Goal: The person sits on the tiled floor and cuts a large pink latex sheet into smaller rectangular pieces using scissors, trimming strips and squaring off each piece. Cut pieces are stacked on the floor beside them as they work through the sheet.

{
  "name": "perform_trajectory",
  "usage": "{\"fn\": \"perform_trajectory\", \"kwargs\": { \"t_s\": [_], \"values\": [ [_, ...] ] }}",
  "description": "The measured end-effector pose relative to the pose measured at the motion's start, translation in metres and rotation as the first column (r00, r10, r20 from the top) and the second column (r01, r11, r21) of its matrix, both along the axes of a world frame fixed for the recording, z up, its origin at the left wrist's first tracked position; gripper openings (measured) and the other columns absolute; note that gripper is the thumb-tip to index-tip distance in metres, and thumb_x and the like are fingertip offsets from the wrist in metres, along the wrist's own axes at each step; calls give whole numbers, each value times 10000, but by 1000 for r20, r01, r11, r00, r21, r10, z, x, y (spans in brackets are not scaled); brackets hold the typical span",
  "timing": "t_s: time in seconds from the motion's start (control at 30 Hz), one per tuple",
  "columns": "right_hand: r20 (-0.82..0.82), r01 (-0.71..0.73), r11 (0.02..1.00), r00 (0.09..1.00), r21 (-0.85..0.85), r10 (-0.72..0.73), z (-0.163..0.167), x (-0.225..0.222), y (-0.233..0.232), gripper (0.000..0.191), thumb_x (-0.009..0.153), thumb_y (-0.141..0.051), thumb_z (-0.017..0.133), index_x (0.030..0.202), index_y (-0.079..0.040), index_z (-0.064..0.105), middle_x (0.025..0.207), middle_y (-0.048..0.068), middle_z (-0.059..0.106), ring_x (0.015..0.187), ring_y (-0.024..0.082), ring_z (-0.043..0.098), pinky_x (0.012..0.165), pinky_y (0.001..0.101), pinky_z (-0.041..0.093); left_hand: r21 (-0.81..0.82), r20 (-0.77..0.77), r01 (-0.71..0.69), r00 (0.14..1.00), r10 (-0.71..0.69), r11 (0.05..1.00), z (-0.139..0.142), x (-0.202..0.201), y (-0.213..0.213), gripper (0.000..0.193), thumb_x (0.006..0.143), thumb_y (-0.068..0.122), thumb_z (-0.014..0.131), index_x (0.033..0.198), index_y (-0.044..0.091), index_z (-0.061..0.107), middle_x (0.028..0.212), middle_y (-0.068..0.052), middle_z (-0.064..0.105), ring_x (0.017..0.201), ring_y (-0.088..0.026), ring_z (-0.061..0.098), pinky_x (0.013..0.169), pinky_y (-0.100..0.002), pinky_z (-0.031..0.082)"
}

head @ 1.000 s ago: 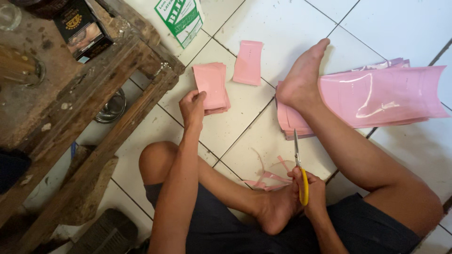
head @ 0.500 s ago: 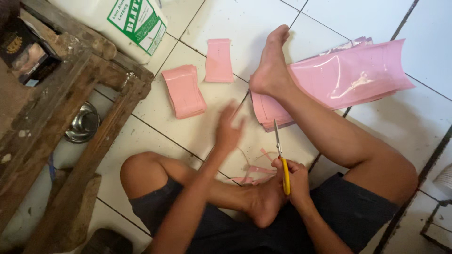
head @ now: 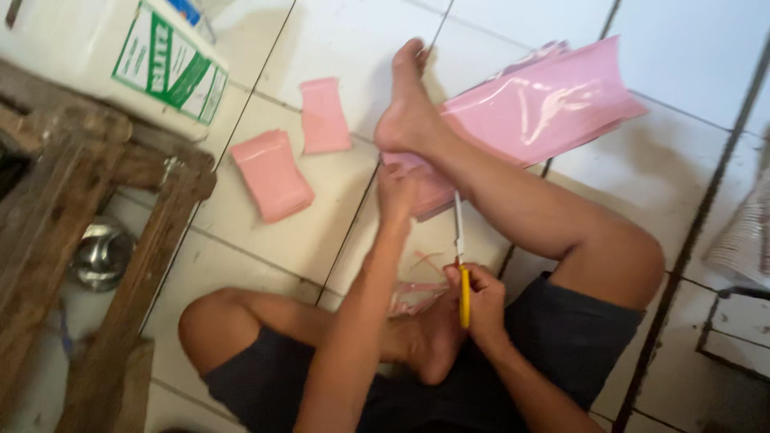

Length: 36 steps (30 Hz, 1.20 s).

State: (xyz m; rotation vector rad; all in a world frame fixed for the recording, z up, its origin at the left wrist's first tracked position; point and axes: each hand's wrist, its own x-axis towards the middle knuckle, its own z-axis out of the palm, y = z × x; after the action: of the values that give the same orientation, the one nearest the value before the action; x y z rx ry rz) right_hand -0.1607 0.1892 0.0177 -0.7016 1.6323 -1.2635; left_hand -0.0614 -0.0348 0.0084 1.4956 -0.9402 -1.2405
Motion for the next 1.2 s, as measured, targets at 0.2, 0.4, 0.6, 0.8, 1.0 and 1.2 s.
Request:
{"fn": "perform_trajectory", "kwargs": {
  "t_s": [0.2,0.4,0.6,0.8,1.0,1.2],
  "values": [
    [66,20,999,998,-31,-18,-15,-1,4,184,927,-210,776,896,-30,756,681,-68,585,572,39,495,501,227,385,47,243,226,942,-231,973,12,5,-16,254,846,239,777,958,14,749,790,-53,655,668,-203,608,661,-379,502],
    [145,-11,999,989,-42,16,-5,-2,1,199,935,-216,757,932,-17,758,645,-58,582,534,43,496,479,228,391,108,-126,-37,991,51,993,16,-4,2,158,865,148,706,852,-9,688,768,-22,582,711,-150,492,646,-321,436],
    [139,-34,998,990,-49,40,11,2,-1,195,942,-211,747,958,-17,757,642,-56,560,527,34,474,467,218,362,62,-165,-155,973,163,986,-6,-1,12,174,879,146,683,798,5,618,770,-16,532,746,-161,467,706,-311,419],
    [190,40,999,981,-23,-35,20,-4,-6,221,935,-224,750,875,-14,722,565,-25,551,456,67,487,428,241,384,3,-284,-328,906,315,945,-23,14,25,186,882,188,608,950,21,654,934,-44,606,868,-165,553,819,-295,470],
    [166,45,995,984,84,-58,24,2,-7,223,923,-228,754,843,-22,721,559,-32,537,448,70,480,414,247,364,98,-348,-352,864,363,931,-12,93,62,280,923,241,596,1106,30,611,1028,-64,604,911,-203,607,765,-373,539],
    [125,-178,952,981,249,150,47,13,-7,255,923,-278,686,854,-47,771,540,-15,532,422,84,476,380,267,367,287,-631,-13,750,199,958,-8,104,95,486,998,435,564,1262,29,597,1202,-175,705,1091,-292,703,887,-409,595]
  ]
}}
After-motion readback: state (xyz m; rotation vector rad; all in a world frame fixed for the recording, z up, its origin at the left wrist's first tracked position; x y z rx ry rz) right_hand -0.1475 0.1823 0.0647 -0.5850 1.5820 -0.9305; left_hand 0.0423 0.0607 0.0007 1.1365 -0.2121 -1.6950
